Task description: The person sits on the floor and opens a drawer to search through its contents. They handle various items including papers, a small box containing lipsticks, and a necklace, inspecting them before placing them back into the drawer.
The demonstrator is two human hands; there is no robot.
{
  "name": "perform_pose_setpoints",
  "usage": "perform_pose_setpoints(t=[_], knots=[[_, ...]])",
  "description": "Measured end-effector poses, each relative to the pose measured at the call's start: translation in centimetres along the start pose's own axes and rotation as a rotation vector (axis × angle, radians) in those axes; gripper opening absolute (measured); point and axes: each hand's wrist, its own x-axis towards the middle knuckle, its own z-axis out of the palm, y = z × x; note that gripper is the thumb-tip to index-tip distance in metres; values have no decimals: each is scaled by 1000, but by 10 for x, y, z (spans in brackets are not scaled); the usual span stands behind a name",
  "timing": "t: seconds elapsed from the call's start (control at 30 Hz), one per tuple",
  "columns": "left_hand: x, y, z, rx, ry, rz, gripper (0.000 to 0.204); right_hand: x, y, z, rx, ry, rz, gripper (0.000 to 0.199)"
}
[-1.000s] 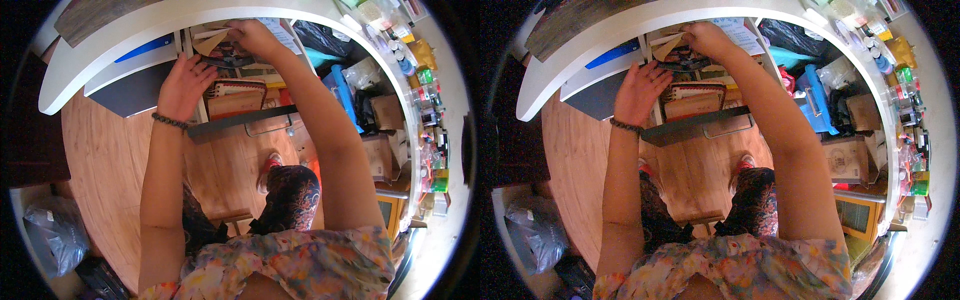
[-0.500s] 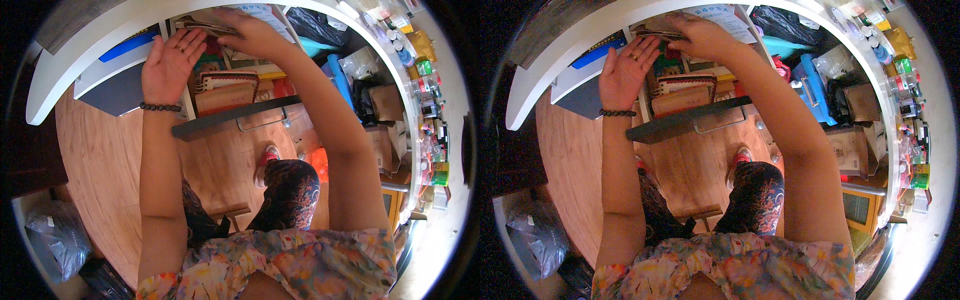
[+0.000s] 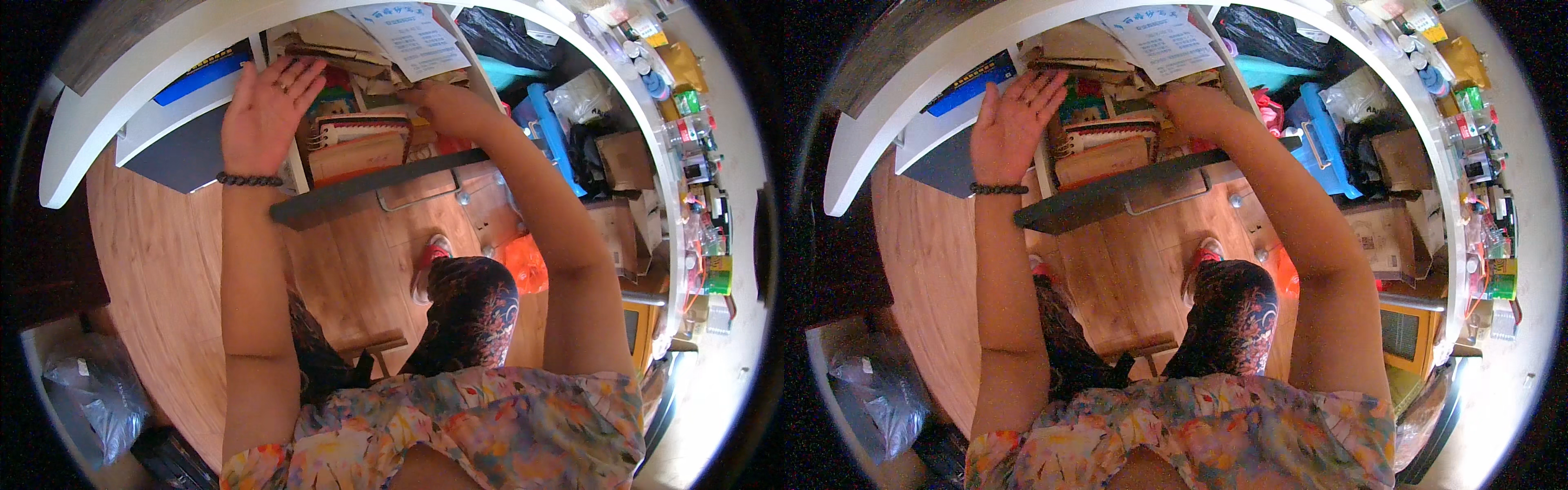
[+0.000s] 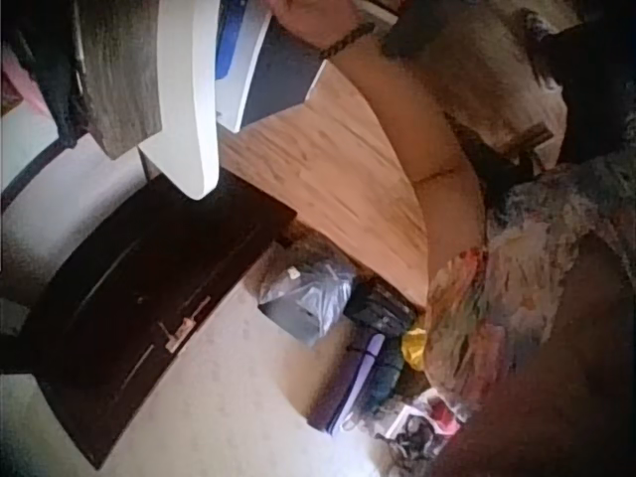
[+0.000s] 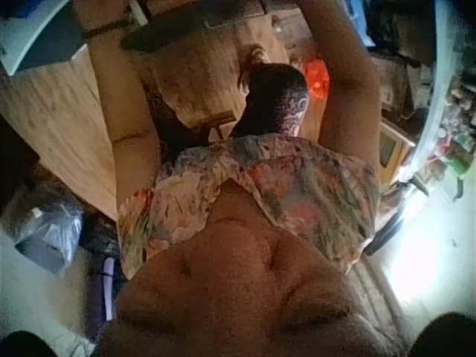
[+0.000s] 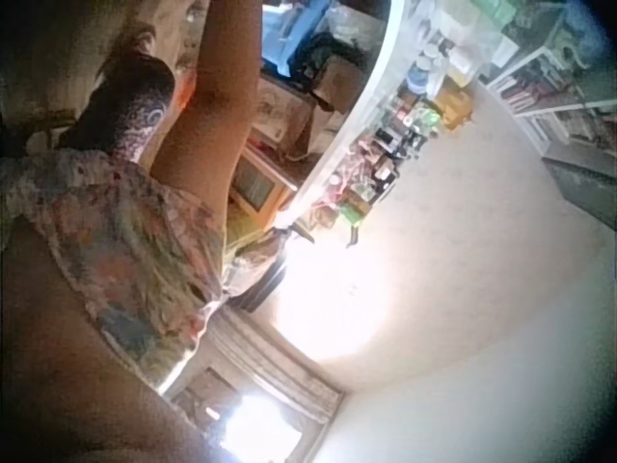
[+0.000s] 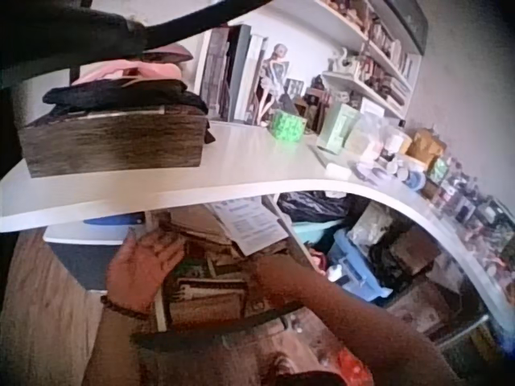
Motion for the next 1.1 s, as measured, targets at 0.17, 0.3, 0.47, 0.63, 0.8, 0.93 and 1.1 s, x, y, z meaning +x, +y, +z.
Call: perform_pose_setpoints(t=[0.17, 0.3, 0.47, 0.63, 0.8, 0.93, 1.1], knots=[[-7, 10, -1, 112, 107, -116, 50, -16, 0, -5, 119, 91, 59, 40], [-17, 14, -6, 270, 165, -161, 41, -7, -10, -16, 203, -7, 40, 34], [-36, 4, 31, 878, 379, -193, 44, 9, -28, 4, 301, -1, -110, 32], [-40, 10, 31, 1447, 189, -220, 36, 2, -29, -7, 527, -166, -202, 31], [-47, 4, 39, 1808, -255, -121, 24, -10, -39, -43, 798, -360, -88, 29], [-43, 5, 45, 1809, -346, -255, 20, -17, 28, -33, 706, -64, 19, 29], [-48, -2, 48, 1718, -243, -210, 20, -34, 48, -40, 475, -138, 129, 24]])
